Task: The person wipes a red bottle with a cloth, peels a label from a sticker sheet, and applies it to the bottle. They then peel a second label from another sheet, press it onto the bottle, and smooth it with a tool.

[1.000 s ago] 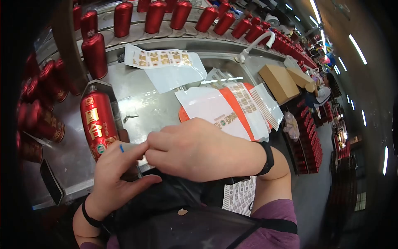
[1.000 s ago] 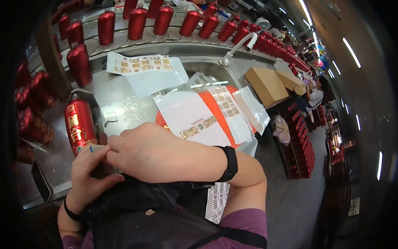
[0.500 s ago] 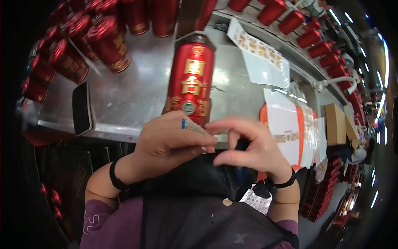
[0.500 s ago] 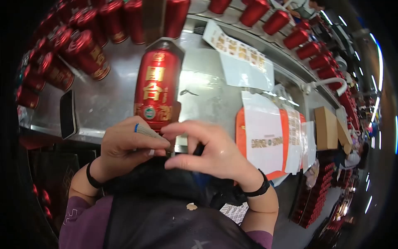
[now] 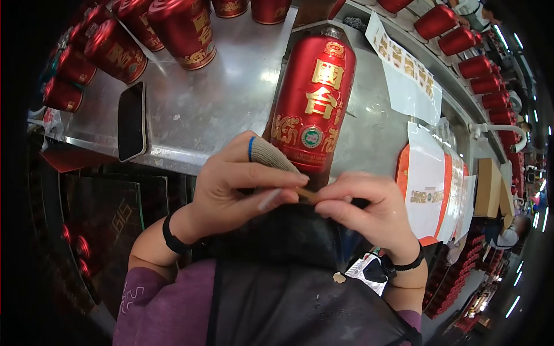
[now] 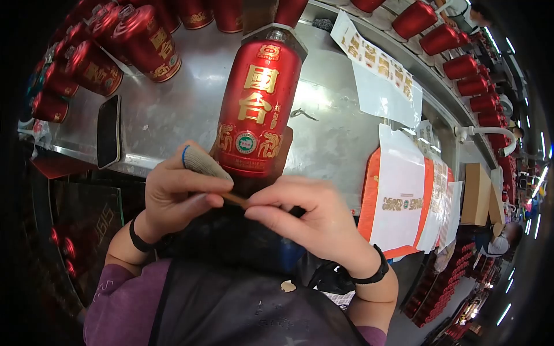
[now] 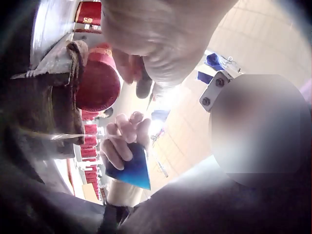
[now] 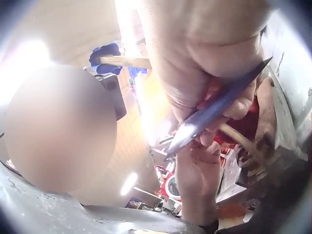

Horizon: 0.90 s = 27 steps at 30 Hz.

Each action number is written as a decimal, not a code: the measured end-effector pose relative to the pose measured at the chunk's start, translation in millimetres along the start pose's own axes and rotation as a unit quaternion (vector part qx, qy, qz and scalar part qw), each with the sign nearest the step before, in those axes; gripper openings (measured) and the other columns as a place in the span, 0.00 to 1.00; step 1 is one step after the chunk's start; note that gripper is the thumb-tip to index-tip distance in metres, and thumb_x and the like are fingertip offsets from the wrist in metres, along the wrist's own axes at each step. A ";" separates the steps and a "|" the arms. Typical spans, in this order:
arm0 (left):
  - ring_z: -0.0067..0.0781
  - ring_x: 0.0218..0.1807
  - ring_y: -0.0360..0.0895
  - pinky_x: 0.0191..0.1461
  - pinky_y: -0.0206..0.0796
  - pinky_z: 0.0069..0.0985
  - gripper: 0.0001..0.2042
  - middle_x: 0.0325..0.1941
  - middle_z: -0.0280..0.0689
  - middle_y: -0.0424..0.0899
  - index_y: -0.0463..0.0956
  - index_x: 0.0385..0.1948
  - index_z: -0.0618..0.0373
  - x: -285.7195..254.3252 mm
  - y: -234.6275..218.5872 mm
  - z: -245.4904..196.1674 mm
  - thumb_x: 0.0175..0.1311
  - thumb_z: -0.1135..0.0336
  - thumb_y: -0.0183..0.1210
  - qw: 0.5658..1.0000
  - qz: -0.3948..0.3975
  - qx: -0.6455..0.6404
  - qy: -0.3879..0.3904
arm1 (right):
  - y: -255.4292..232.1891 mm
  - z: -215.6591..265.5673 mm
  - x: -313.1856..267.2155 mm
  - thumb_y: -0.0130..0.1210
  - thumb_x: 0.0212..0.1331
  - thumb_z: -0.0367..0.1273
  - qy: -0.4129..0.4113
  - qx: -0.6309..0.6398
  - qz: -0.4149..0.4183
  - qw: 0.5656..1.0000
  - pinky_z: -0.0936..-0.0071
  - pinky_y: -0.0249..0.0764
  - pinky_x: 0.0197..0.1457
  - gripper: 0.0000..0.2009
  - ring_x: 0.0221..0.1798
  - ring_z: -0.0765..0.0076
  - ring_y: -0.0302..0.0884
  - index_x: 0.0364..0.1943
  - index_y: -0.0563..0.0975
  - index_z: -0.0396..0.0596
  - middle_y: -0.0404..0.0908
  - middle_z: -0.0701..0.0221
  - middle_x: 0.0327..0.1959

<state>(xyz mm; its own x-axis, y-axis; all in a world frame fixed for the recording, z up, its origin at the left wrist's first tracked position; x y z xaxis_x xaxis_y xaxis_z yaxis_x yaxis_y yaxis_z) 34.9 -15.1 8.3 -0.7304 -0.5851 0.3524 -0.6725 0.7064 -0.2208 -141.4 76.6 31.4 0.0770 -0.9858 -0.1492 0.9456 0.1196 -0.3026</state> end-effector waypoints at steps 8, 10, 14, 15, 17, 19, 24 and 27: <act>0.30 0.42 0.78 0.49 0.67 0.25 0.07 0.43 0.36 0.81 0.85 0.37 0.56 -13.9 -2.9 26.4 0.58 0.72 0.68 0.981 -0.159 -0.034 -0.108 | -4.8 -9.9 6.9 0.66 0.57 0.28 0.053 -0.004 -0.072 0.996 0.82 0.66 0.29 0.05 0.25 0.84 0.72 0.33 0.84 0.40 0.81 0.72 0.27; 0.29 0.45 0.76 0.51 0.66 0.25 0.06 0.44 0.36 0.79 0.84 0.35 0.57 -15.5 -3.7 32.2 0.57 0.72 0.69 0.977 -0.173 -0.043 -0.115 | -4.7 -19.4 6.0 0.66 0.57 0.29 0.098 0.025 -0.090 0.991 0.83 0.64 0.29 0.06 0.24 0.85 0.69 0.32 0.84 0.40 0.80 0.74 0.27; 0.27 0.51 0.70 0.55 0.62 0.23 0.06 0.45 0.35 0.78 0.84 0.34 0.56 -15.3 -4.9 39.8 0.56 0.71 0.70 0.983 -0.153 -0.016 -0.103 | -8.3 -30.1 7.9 0.68 0.56 0.30 0.092 0.026 -0.109 0.989 0.83 0.60 0.29 0.06 0.24 0.86 0.65 0.31 0.84 0.42 0.77 0.76 0.26; 0.26 0.53 0.68 0.57 0.60 0.23 0.06 0.45 0.35 0.78 0.84 0.34 0.56 -15.4 -3.6 41.2 0.56 0.71 0.70 0.984 -0.139 -0.023 -0.105 | -8.9 -31.4 9.4 0.68 0.56 0.30 0.069 0.026 -0.107 0.991 0.83 0.59 0.30 0.06 0.24 0.86 0.64 0.31 0.83 0.42 0.76 0.77 0.26; 0.26 0.53 0.68 0.57 0.60 0.23 0.05 0.47 0.35 0.77 0.84 0.34 0.56 -16.6 -3.1 41.4 0.57 0.71 0.69 0.982 -0.137 -0.039 -0.121 | -8.4 -30.6 9.9 0.68 0.55 0.29 0.048 0.027 -0.105 0.993 0.83 0.57 0.30 0.06 0.25 0.87 0.62 0.31 0.83 0.42 0.74 0.78 0.27; 0.26 0.53 0.68 0.58 0.59 0.23 0.05 0.49 0.36 0.76 0.84 0.34 0.56 -18.8 -3.0 42.0 0.58 0.71 0.68 0.980 -0.135 -0.054 -0.137 | -7.1 -30.3 10.0 0.68 0.55 0.29 0.058 0.058 -0.107 0.991 0.83 0.57 0.30 0.05 0.25 0.87 0.62 0.30 0.83 0.42 0.72 0.78 0.27; 0.31 0.64 0.65 0.71 0.50 0.30 0.03 0.61 0.40 0.71 0.81 0.35 0.57 -22.3 -3.0 44.1 0.62 0.74 0.63 0.977 -0.129 -0.073 -0.155 | -4.8 -32.9 10.5 0.68 0.56 0.28 0.056 0.059 -0.111 0.991 0.84 0.56 0.30 0.05 0.24 0.88 0.61 0.30 0.83 0.42 0.71 0.79 0.27; 0.30 0.64 0.65 0.70 0.50 0.30 0.03 0.61 0.40 0.71 0.81 0.35 0.57 -21.8 -4.4 43.8 0.61 0.75 0.63 0.979 -0.122 -0.052 -0.154 | -3.5 -33.9 11.4 0.67 0.56 0.28 0.067 0.066 -0.113 0.989 0.84 0.56 0.30 0.05 0.24 0.88 0.61 0.29 0.82 0.42 0.70 0.80 0.27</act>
<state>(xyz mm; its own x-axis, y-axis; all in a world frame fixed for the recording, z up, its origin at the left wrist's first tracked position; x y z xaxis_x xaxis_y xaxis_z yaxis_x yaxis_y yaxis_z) 48.5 -22.9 -38.2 -0.5620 -0.8224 0.0886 -0.8272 0.5582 -0.0651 -154.5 68.9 -1.1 -0.1759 -0.9599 -0.2182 0.9675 -0.1276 -0.2184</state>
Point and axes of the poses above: each hand's wrist, its own x-axis towards the middle knuckle, its own y-axis out of the palm, z = x × y, the point moved 5 cm from there along x, towards the middle knuckle
